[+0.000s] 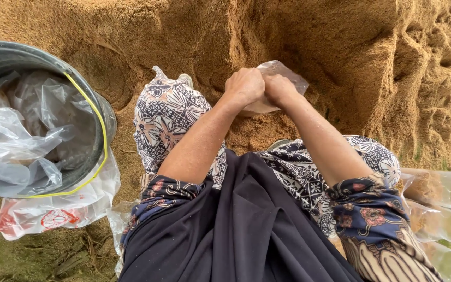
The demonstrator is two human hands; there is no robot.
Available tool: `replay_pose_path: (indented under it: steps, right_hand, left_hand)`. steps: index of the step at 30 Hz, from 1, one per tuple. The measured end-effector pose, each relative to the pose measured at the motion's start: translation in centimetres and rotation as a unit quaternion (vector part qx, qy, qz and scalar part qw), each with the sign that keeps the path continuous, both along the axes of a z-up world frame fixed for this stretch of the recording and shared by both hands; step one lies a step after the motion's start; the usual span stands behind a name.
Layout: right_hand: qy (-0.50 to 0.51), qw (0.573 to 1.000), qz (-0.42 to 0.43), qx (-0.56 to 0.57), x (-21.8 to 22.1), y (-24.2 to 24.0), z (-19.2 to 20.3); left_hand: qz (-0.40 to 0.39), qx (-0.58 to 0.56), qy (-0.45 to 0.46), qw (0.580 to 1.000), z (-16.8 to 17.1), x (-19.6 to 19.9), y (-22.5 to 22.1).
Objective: Scooping granular material from a large pile into small plastic bags using a spoon.
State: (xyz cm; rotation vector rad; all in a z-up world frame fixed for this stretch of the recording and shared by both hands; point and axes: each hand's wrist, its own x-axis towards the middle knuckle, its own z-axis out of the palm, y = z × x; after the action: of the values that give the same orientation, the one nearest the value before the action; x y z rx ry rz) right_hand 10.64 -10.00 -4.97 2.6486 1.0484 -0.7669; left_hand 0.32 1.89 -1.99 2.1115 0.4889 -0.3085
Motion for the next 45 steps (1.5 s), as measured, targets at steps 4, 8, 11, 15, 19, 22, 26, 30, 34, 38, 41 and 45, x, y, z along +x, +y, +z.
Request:
replay_pose_path:
  steps: [4, 8, 11, 15, 19, 22, 26, 30, 34, 38, 41, 45]
  right_hand:
    - [-0.045, 0.994, 0.097, -0.027, -2.0, 0.3, 9.1]
    - [-0.151, 0.966, 0.207, -0.039, -4.2, 0.6, 18.5]
    - [-0.212, 0.945, 0.241, -0.066, -4.0, 0.4, 21.5]
    - [-0.196, 0.947, 0.250, -0.053, -5.2, 0.1, 23.0]
    - [-0.177, 0.936, 0.285, -0.108, -6.0, 0.3, 21.4]
    - [-0.208, 0.914, 0.326, -0.121, -6.0, 0.7, 18.9]
    - [-0.222, 0.909, 0.329, -0.127, -5.5, 0.1, 14.1]
    - [-0.210, 0.907, 0.342, -0.131, -4.9, 0.0, 11.6]
    - [-0.172, 0.925, 0.308, -0.142, -4.3, 1.0, 10.1]
    - [-0.145, 0.942, 0.266, -0.141, -2.7, 1.9, 6.2]
    - [-0.148, 0.944, 0.247, -0.160, -3.3, 1.8, 5.2]
    - [-0.156, 0.950, 0.225, -0.147, -3.0, 0.7, 4.4]
  left_hand:
    - [0.017, -0.005, 0.035, 0.999, 2.1, -0.7, 0.3]
    - [0.025, -0.038, 0.063, 0.997, 6.4, -2.6, 0.6]
    - [0.021, -0.034, 0.112, 0.993, 5.8, -2.4, 0.4]
    - [0.040, -0.049, 0.133, 0.989, 6.6, -3.6, 0.1]
    - [0.050, -0.125, 0.173, 0.976, 8.2, -3.8, -0.2]
    - [0.038, -0.116, 0.173, 0.977, 7.9, -3.6, -0.3]
    - [0.008, -0.032, 0.095, 0.995, -2.7, -0.7, -1.4]
    - [0.002, -0.051, 0.097, 0.994, 0.8, -2.2, -1.3]
    - [-0.037, -0.029, 0.089, 0.995, 3.1, -2.9, -1.4]
    - [-0.045, -0.039, 0.074, 0.995, 1.6, -2.5, -1.3]
    - [-0.058, -0.034, 0.082, 0.994, 0.4, -2.3, -1.4]
    - [-0.047, -0.024, 0.079, 0.995, 4.7, -3.7, -0.4]
